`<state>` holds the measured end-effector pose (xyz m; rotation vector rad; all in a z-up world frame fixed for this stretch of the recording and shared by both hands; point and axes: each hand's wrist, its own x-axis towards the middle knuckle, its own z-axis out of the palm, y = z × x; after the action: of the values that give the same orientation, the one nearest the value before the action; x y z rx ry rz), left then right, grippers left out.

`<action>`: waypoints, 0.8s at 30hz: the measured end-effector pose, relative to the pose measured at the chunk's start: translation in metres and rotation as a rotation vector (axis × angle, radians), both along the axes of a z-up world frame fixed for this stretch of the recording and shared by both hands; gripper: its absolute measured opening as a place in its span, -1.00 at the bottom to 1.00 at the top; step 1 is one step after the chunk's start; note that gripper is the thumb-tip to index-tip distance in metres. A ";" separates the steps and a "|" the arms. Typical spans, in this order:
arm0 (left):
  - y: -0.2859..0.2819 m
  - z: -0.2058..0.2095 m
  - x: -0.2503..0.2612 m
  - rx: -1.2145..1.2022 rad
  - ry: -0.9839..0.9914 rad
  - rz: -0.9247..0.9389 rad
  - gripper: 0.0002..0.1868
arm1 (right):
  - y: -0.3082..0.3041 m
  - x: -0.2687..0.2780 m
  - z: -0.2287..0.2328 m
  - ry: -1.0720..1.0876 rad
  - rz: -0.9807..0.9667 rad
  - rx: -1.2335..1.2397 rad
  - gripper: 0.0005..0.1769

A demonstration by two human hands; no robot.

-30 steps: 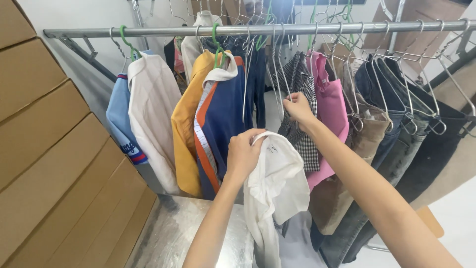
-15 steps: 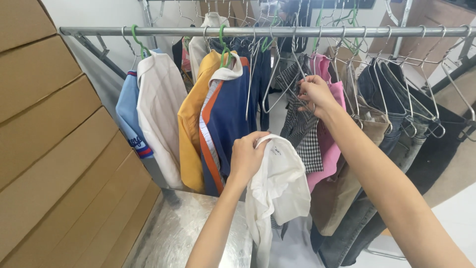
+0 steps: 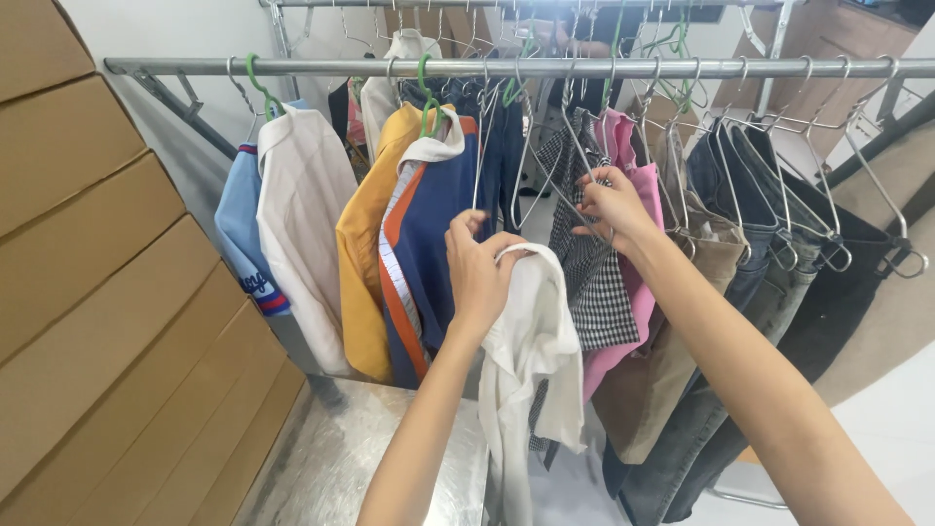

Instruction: Unfolding various garments and hanging them on a clothing rack using wire hangers.

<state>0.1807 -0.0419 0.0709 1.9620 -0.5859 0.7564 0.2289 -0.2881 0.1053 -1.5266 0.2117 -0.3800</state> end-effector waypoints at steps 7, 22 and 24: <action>-0.039 -0.020 0.073 -0.202 0.238 -0.338 -0.93 | 0.013 -0.007 0.001 0.006 -0.021 0.024 -0.56; -0.011 0.033 0.070 -0.306 0.128 -0.267 -0.85 | 0.016 -0.022 0.001 0.235 0.208 0.027 -0.50; -0.005 0.042 0.069 -0.295 0.084 -0.247 -0.84 | 0.022 -0.028 0.011 0.313 0.228 -0.101 -0.40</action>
<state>0.2500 -0.0469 0.1133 1.6075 -0.6149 0.5678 0.2005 -0.2657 0.1158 -1.6867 0.2628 0.0315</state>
